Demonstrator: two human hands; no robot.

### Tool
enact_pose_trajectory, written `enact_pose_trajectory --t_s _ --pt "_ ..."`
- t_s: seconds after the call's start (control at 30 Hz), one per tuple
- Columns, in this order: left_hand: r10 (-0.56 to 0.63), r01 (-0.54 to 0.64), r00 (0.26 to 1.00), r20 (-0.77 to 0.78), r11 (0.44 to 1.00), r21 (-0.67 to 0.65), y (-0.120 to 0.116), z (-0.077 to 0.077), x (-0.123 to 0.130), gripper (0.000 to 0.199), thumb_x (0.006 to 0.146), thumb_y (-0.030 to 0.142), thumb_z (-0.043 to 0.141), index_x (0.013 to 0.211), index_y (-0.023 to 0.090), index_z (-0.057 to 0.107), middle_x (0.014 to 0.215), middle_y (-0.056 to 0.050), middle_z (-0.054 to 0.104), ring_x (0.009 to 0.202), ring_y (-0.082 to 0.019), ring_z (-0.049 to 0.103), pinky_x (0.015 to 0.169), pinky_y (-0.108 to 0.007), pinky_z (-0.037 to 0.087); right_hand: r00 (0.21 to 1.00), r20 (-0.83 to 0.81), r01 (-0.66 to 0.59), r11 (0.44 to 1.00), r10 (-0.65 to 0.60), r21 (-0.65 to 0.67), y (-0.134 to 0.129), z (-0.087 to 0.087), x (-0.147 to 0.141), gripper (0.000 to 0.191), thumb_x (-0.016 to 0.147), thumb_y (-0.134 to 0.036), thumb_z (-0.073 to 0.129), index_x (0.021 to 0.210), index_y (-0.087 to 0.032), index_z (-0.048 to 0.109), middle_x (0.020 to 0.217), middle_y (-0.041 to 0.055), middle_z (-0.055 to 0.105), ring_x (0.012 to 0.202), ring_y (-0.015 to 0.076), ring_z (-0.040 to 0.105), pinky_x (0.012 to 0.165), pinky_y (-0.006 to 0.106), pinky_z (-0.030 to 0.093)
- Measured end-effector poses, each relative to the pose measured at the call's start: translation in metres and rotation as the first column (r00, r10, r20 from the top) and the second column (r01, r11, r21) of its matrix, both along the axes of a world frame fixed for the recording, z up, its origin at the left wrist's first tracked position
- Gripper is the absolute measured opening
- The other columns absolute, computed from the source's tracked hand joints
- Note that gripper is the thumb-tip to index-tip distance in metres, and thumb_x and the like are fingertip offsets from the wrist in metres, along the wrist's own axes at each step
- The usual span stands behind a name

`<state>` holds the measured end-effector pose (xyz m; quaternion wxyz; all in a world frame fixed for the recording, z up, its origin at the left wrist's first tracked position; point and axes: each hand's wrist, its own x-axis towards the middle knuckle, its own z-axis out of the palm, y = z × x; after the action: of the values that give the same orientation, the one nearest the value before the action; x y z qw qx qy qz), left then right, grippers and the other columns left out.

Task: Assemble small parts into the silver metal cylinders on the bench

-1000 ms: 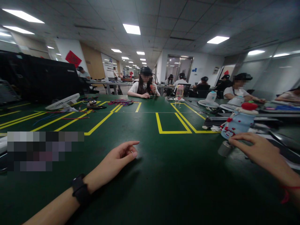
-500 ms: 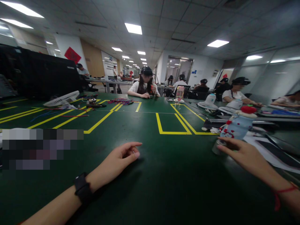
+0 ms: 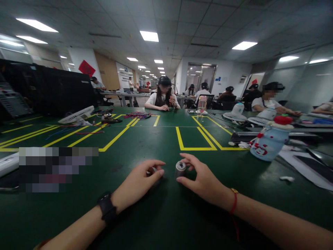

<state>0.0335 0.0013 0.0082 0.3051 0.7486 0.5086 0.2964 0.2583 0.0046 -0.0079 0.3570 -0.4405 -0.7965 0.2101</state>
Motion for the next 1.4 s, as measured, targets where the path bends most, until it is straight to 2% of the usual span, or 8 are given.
enact_pose_trajectory --t_s 0.17,0.33,0.63,0.77,0.93,1.1,1.23,1.4 --pt "-0.038 0.038 0.999 -0.003 0.975 0.220 0.008 0.014 0.036 0.027 0.083 0.041 0.053 0.102 0.026 0.066 0.099 -0.003 0.061 0.087 -0.020 0.057 0.074 -0.031 0.044 0.999 -0.049 0.003 0.998 -0.007 -0.064 0.001 -0.008 0.003 0.055 0.071 -0.029 0.067 0.120 -0.023 0.045 0.109 0.0050 0.059 0.095 0.0160 0.057 0.084 0.034 0.047" --pt "-0.026 0.016 0.999 0.038 0.967 0.256 0.012 0.017 0.044 0.022 0.084 0.037 0.054 0.090 0.024 0.071 0.094 -0.002 0.059 0.088 -0.018 0.056 0.078 -0.031 0.043 0.998 -0.058 -0.012 0.999 0.010 -0.041 0.000 -0.004 0.001 0.049 0.071 -0.023 0.066 0.116 -0.022 0.047 0.109 0.0045 0.059 0.094 0.0153 0.057 0.083 0.032 0.047" --pt "-0.046 0.084 0.976 -0.212 0.981 0.173 0.012 -0.018 0.026 0.021 0.081 0.042 0.056 0.088 0.033 0.073 0.098 -0.003 0.061 0.091 -0.024 0.053 0.079 -0.038 0.040 0.999 -0.046 0.001 1.000 0.000 0.009 -0.003 -0.006 0.000 0.048 0.070 -0.020 0.061 0.116 -0.022 0.049 0.109 0.0045 0.059 0.097 0.0162 0.056 0.086 0.033 0.046" --pt "-0.055 0.098 0.970 -0.238 0.980 0.172 0.013 -0.021 0.027 0.023 0.081 0.042 0.055 0.096 0.034 0.071 0.101 -0.003 0.062 0.095 -0.025 0.053 0.083 -0.040 0.039 0.999 -0.029 0.043 0.998 -0.042 0.049 -0.003 -0.001 0.010 0.050 0.072 -0.026 0.061 0.120 -0.024 0.048 0.116 0.0048 0.057 0.103 0.0179 0.055 0.091 0.036 0.044" --pt "-0.071 0.073 0.995 -0.076 0.997 0.026 0.006 -0.007 0.002 0.036 0.083 0.046 0.051 0.112 0.029 0.064 0.114 -0.005 0.059 0.103 -0.025 0.054 0.092 -0.038 0.039 0.940 0.070 0.323 0.937 -0.334 0.136 -0.004 0.006 0.082 0.048 0.074 -0.039 0.059 0.118 -0.023 0.050 0.113 0.0062 0.059 0.099 0.0205 0.058 0.086 0.036 0.047" --pt "-0.031 0.030 0.999 -0.011 0.996 -0.081 -0.005 0.005 -0.019 0.036 0.082 0.048 0.050 0.109 0.026 0.064 0.110 -0.004 0.061 0.097 -0.024 0.058 0.085 -0.036 0.044 0.709 0.196 0.646 0.736 -0.677 0.205 -0.009 -0.002 0.188 0.057 0.070 -0.050 0.057 0.119 -0.021 0.050 0.106 0.0097 0.062 0.089 0.0254 0.061 0.073 0.038 0.050" --pt "-0.027 0.027 1.000 0.002 0.995 -0.095 -0.008 0.009 -0.017 0.035 0.082 0.047 0.050 0.107 0.025 0.064 0.105 -0.004 0.063 0.094 -0.024 0.059 0.084 -0.037 0.045 0.657 0.239 0.688 0.699 -0.715 0.198 -0.016 -0.007 0.228 0.056 0.070 -0.053 0.057 0.117 -0.022 0.050 0.104 0.0101 0.063 0.089 0.0270 0.061 0.073 0.040 0.050" --pt "-0.020 0.020 1.000 0.003 0.996 -0.091 -0.007 0.004 -0.017 0.036 0.082 0.048 0.050 0.106 0.026 0.064 0.106 -0.004 0.063 0.095 -0.024 0.059 0.084 -0.037 0.045 0.660 0.287 0.683 0.714 -0.694 0.154 -0.018 -0.008 0.232 0.057 0.069 -0.054 0.057 0.116 -0.023 0.050 0.105 0.0103 0.062 0.088 0.0273 0.061 0.073 0.041 0.050"
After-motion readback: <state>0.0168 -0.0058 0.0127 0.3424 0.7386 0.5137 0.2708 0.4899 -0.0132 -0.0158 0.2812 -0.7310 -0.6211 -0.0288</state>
